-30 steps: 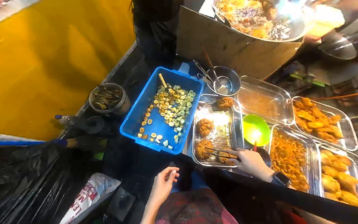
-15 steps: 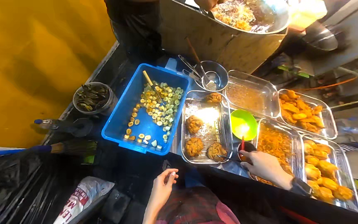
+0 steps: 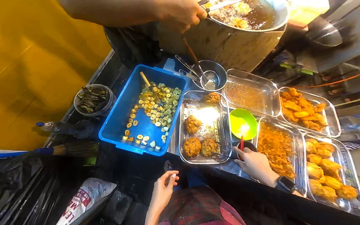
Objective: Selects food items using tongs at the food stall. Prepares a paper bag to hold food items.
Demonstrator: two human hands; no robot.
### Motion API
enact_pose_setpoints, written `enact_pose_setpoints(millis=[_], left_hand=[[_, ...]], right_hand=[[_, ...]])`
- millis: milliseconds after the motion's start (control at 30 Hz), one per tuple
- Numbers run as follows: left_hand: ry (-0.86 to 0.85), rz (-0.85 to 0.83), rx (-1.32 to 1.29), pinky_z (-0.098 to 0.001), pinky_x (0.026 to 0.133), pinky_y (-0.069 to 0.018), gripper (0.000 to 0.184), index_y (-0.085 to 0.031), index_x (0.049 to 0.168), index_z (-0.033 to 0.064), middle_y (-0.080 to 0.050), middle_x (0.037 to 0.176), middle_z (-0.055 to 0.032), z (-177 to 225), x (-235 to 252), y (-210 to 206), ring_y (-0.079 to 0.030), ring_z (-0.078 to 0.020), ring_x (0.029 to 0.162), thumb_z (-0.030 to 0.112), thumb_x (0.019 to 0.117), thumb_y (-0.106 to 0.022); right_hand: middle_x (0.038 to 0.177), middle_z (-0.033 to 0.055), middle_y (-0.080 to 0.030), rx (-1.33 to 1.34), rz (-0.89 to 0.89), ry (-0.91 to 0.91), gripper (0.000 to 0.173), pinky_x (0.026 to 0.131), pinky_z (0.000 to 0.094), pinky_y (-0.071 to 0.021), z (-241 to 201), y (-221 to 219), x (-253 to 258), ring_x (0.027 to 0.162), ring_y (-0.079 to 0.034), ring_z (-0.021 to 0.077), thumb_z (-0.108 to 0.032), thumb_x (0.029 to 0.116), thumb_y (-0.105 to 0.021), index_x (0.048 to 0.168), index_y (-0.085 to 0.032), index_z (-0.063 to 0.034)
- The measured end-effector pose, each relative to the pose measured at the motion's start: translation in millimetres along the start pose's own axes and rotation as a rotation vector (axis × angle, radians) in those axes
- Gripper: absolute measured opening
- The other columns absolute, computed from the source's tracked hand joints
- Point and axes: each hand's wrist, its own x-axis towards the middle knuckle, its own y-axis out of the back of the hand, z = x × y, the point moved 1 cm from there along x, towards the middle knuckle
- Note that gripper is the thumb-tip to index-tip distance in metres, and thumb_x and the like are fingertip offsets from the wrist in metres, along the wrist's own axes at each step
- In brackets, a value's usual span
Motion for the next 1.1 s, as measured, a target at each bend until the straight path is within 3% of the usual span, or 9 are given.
enact_pose_setpoints(millis=[400,600,700,767,867,967,1000,1067,1100], left_hand=[[-0.013,-0.026,0.035,-0.0322,0.082,-0.0628,0.028,-0.07,0.12,0.0089,-0.076,0.106,-0.0031,4,1,-2,-0.075,-0.0147,0.092,0.021,0.1048,-0.05],[0.03,-0.198,-0.007,-0.0345,0.083,-0.063,0.03,-0.071,0.117,0.0085,-0.077,0.102,-0.0031,18,-8,-4,-0.075,-0.0162,0.09,0.024,0.1065,-0.048],[-0.005,-0.37,-0.204,-0.0393,0.086,-0.0627,0.035,-0.066,0.127,0.0041,-0.075,0.111,-0.0088,52,0,-38,-0.074,-0.0215,0.096,0.024,0.1086,-0.044],[0.034,-0.444,-0.303,-0.0429,0.094,-0.0596,0.045,-0.052,0.144,0.0029,-0.068,0.127,-0.0127,84,15,-69,-0.07,-0.0243,0.11,0.03,0.1099,-0.041],[-0.008,-0.484,-0.331,-0.0428,0.104,-0.0524,0.058,-0.034,0.154,0.0021,-0.056,0.142,-0.0169,117,43,-110,-0.061,-0.024,0.124,0.037,0.1088,-0.041],[-0.059,-0.375,-0.371,-0.041,0.101,-0.0549,0.043,-0.052,0.14,0.0003,-0.062,0.131,-0.0174,126,60,-136,-0.064,-0.0222,0.116,0.027,0.1103,-0.038],[-0.058,-0.336,-0.396,-0.0396,0.097,-0.0568,0.041,-0.057,0.133,-0.0015,-0.065,0.123,-0.0168,127,61,-142,-0.067,-0.0212,0.11,0.024,0.111,-0.034],[-0.019,-0.309,-0.463,-0.038,0.09,-0.0599,0.043,-0.059,0.126,-0.0036,-0.067,0.116,-0.0161,129,62,-149,-0.07,-0.0211,0.102,0.023,0.1125,-0.027],[0.016,-0.31,-0.499,-0.0383,0.088,-0.0604,0.046,-0.057,0.128,-0.0037,-0.068,0.117,-0.0163,131,63,-150,-0.07,-0.0223,0.101,0.025,0.1129,-0.025]], right_hand=[[0.118,0.0155,-0.069,0.117,-0.121,0.003,0.06,0.085,0.0567,-0.0539,7,19,-2,0.103,-0.068,0.0357,-0.05,0.0973,-0.063,0.152,-0.05,-0.0303],[0.114,0.0144,-0.073,0.366,-0.135,-0.116,0.057,0.093,0.0594,-0.052,29,43,-42,0.106,-0.069,0.0343,-0.056,0.0976,-0.061,0.146,-0.058,-0.0262],[0.12,0.0098,-0.072,0.767,0.029,0.033,0.06,0.091,0.046,-0.0567,14,19,-44,0.099,-0.071,0.0213,-0.045,0.0997,-0.063,0.154,-0.049,-0.0213],[0.124,0.0064,-0.069,1.08,0.052,0.225,0.061,0.081,0.0317,-0.059,-11,-2,-31,0.089,-0.069,0.0103,-0.034,0.1017,-0.061,0.157,-0.042,-0.0161],[0.148,0.0096,-0.056,1.262,-0.068,0.445,0.061,0.105,0.0281,-0.0517,-31,-17,-10,0.121,-0.063,0.0091,-0.029,0.1073,-0.052,0.16,-0.032,-0.0065],[0.158,0.006,-0.046,1.112,-0.175,0.49,0.056,0.117,0.0338,-0.0402,-11,-6,-14,0.138,-0.05,0.0115,-0.038,0.11,-0.041,0.162,-0.033,-0.0188],[0.153,0.0042,-0.051,1.108,-0.156,0.458,0.05,0.113,0.0359,-0.0454,0,-2,-19,0.133,-0.055,0.0133,-0.039,0.11,-0.041,0.158,-0.042,-0.0238],[0.13,0.0072,-0.067,1.237,0.063,0.294,0.04,0.09,0.0388,-0.062,18,-4,-21,0.105,-0.071,0.0199,-0.032,0.1082,-0.046,0.14,-0.064,-0.0145],[0.117,0.0092,-0.073,1.306,0.235,0.169,0.036,0.079,0.0388,-0.0633,23,-5,-17,0.091,-0.073,0.0214,-0.026,0.1066,-0.048,0.131,-0.068,-0.0083]])
